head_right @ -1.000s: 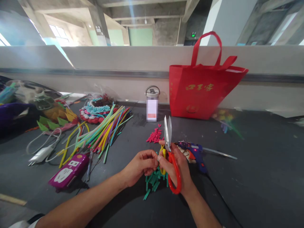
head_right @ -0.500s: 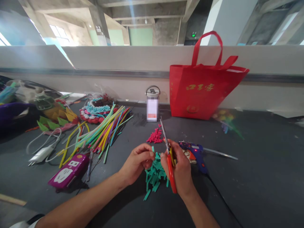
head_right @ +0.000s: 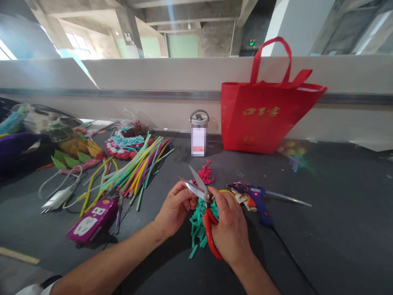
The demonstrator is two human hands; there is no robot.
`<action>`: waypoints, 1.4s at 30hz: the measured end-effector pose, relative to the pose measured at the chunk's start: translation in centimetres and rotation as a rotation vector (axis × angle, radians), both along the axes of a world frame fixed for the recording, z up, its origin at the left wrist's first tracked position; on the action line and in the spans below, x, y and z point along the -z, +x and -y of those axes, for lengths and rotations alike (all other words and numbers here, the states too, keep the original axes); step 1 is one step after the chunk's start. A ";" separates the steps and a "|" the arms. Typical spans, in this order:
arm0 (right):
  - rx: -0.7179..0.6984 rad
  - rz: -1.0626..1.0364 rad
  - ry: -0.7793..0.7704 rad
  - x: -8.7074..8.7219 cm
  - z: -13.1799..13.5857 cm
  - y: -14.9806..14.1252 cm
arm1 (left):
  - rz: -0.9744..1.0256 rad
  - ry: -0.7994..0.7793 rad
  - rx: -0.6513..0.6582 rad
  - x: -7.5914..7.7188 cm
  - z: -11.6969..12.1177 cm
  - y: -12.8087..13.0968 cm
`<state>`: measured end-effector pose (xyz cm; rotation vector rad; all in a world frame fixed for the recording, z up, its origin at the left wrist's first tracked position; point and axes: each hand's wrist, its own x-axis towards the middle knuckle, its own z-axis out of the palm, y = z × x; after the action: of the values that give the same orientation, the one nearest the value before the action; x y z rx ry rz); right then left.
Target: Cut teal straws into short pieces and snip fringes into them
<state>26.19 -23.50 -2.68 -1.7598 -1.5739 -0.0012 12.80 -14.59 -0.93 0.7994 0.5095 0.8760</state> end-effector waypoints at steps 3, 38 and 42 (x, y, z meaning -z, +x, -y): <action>0.000 0.025 -0.014 0.4 0.3 0.0 | 0.009 -0.012 0.001 0.0 0.2 0.1; 0.054 0.076 -0.051 0.3 0.7 0.0 | 0.040 0.036 0.032 0.2 0.2 0.2; 0.047 0.089 -0.034 0.7 0.7 0.2 | 0.041 0.040 0.034 0.2 0.2 0.1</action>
<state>26.35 -24.22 -3.40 -1.8449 -1.6041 -0.0769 12.91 -14.79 -1.10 0.8222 0.4422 0.8720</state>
